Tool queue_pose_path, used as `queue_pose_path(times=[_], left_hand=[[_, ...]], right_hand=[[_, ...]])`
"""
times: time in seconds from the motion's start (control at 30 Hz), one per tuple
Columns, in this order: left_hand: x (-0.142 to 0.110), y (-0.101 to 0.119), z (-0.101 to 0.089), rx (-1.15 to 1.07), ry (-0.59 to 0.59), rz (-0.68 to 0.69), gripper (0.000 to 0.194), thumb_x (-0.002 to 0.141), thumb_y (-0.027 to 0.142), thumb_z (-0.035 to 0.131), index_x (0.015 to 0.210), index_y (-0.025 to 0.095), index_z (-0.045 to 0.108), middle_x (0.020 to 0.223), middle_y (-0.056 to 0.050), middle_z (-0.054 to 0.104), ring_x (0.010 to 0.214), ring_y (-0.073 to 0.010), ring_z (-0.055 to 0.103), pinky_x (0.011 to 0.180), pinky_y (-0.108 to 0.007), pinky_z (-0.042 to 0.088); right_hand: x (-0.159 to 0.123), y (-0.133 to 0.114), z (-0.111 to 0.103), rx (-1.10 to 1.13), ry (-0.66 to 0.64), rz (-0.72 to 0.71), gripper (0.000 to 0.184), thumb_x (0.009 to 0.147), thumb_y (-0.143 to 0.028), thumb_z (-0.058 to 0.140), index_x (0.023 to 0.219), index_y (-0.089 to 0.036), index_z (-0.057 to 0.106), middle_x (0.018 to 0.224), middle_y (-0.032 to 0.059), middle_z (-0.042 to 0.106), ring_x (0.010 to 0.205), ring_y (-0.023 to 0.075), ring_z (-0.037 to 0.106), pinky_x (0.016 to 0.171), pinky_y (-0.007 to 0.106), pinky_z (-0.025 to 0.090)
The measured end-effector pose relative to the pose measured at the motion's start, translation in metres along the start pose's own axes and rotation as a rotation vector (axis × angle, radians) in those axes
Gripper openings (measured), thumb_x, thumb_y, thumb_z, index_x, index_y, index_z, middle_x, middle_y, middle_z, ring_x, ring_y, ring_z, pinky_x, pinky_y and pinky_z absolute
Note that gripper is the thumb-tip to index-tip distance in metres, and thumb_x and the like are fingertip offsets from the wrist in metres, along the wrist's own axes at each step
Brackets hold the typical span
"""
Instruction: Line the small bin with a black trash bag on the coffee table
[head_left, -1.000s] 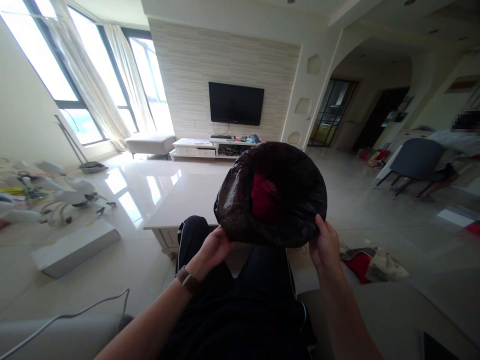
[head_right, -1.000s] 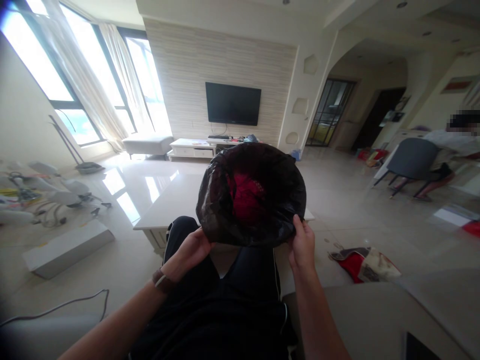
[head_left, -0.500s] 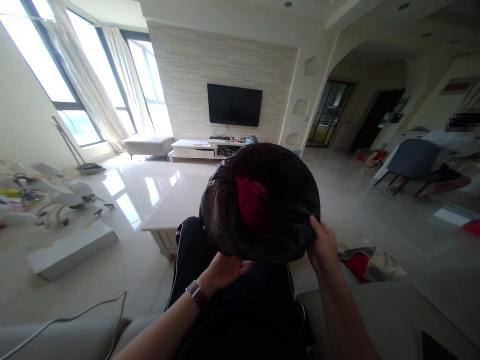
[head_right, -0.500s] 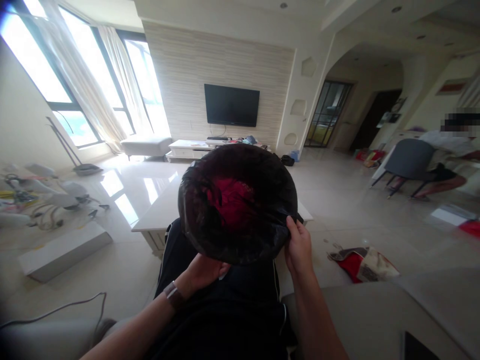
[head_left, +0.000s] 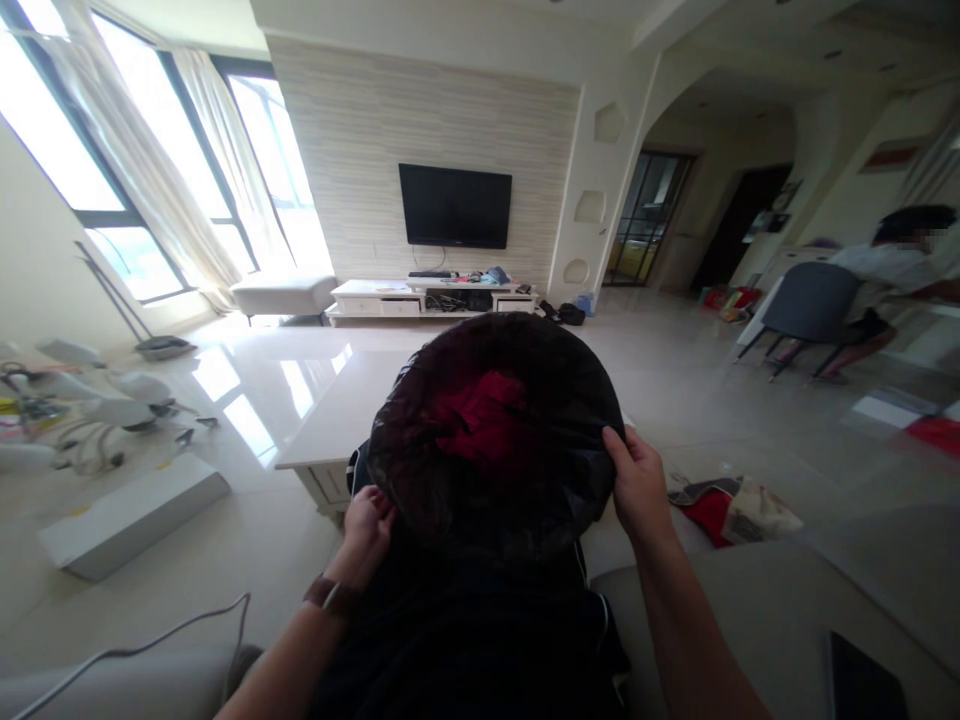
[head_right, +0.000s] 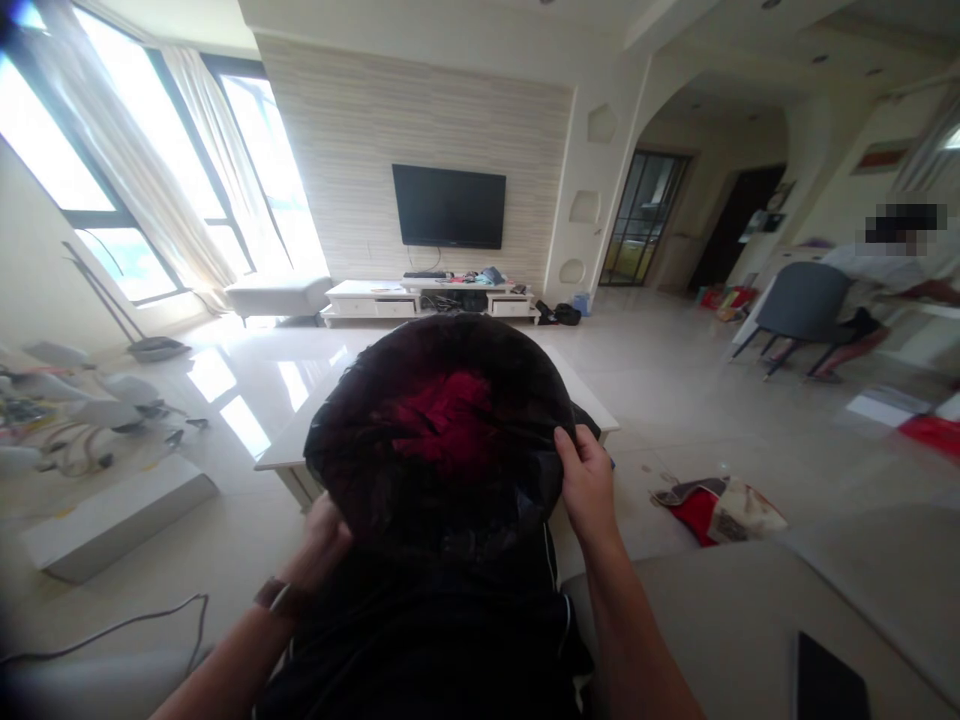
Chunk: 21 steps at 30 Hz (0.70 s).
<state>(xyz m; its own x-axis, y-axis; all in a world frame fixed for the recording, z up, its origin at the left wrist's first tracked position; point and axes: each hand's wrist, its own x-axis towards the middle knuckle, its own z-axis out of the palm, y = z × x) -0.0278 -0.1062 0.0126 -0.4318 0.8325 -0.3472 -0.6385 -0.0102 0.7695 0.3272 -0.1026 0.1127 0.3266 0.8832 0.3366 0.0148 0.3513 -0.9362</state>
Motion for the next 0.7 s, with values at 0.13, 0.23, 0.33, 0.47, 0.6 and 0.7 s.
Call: queue_pose_path(times=[0.13,0.23,0.33,0.47,0.6,0.7], left_hand=[[-0.023,0.058,0.012,-0.079,-0.132,0.278,0.017,0.082,0.033,0.067,0.094,0.021,0.071,0.102,-0.002,0.074,0.095,-0.0165,0.068,0.074,-0.023,0.056],[-0.054,0.076,0.03,0.082,-0.403,0.261,0.047,0.076,0.036,0.077,0.121,0.023,0.072,0.135,-0.006,0.07,0.119,-0.0241,0.064,0.082,-0.027,0.057],[-0.072,0.064,0.042,0.194,-0.378,0.203,0.073,0.058,0.018,0.088,0.127,0.024,0.068,0.126,-0.006,0.073,0.111,-0.0257,0.069,0.086,-0.03,0.058],[-0.07,0.037,0.044,0.215,-0.215,0.196,0.075,0.051,0.005,0.076,0.123,0.023,0.066,0.102,-0.002,0.075,0.086,-0.0199,0.07,0.076,-0.029,0.058],[-0.067,0.031,0.048,0.196,-0.136,0.29,0.066,0.048,0.003,0.06,0.11,0.024,0.069,0.083,0.004,0.068,0.067,-0.0131,0.06,0.055,-0.019,0.047],[-0.071,0.033,0.053,0.165,-0.143,0.337,0.062,0.046,0.004,0.058,0.103,0.024,0.07,0.076,0.005,0.065,0.063,-0.012,0.056,0.049,-0.017,0.042]], right_hand=[[-0.003,-0.005,0.006,-0.214,-0.027,-0.173,0.036,0.091,-0.052,0.07,0.074,-0.02,0.066,0.077,-0.0023,0.056,0.075,0.0151,0.051,0.068,0.027,0.04],[-0.006,-0.006,0.016,-0.281,-0.052,-0.244,0.034,0.094,-0.048,0.066,0.074,-0.02,0.064,0.082,-0.001,0.056,0.078,0.0157,0.053,0.071,0.028,0.041],[-0.008,-0.004,0.023,-0.311,-0.086,-0.263,0.033,0.096,-0.046,0.063,0.076,-0.02,0.066,0.085,-0.0001,0.058,0.081,0.0166,0.055,0.074,0.029,0.041],[-0.003,0.009,0.026,-0.294,-0.139,-0.23,0.036,0.096,-0.049,0.062,0.076,-0.02,0.066,0.083,-0.0005,0.059,0.08,0.0168,0.054,0.075,0.029,0.041],[0.007,0.031,0.025,-0.296,-0.204,-0.115,0.046,0.092,-0.061,0.062,0.071,-0.02,0.061,0.072,-0.003,0.055,0.073,0.0166,0.051,0.07,0.029,0.04],[0.011,0.04,0.023,-0.374,-0.217,-0.057,0.05,0.087,-0.07,0.064,0.081,-0.02,0.064,0.078,-0.0004,0.061,0.077,0.0202,0.056,0.072,0.032,0.044]])
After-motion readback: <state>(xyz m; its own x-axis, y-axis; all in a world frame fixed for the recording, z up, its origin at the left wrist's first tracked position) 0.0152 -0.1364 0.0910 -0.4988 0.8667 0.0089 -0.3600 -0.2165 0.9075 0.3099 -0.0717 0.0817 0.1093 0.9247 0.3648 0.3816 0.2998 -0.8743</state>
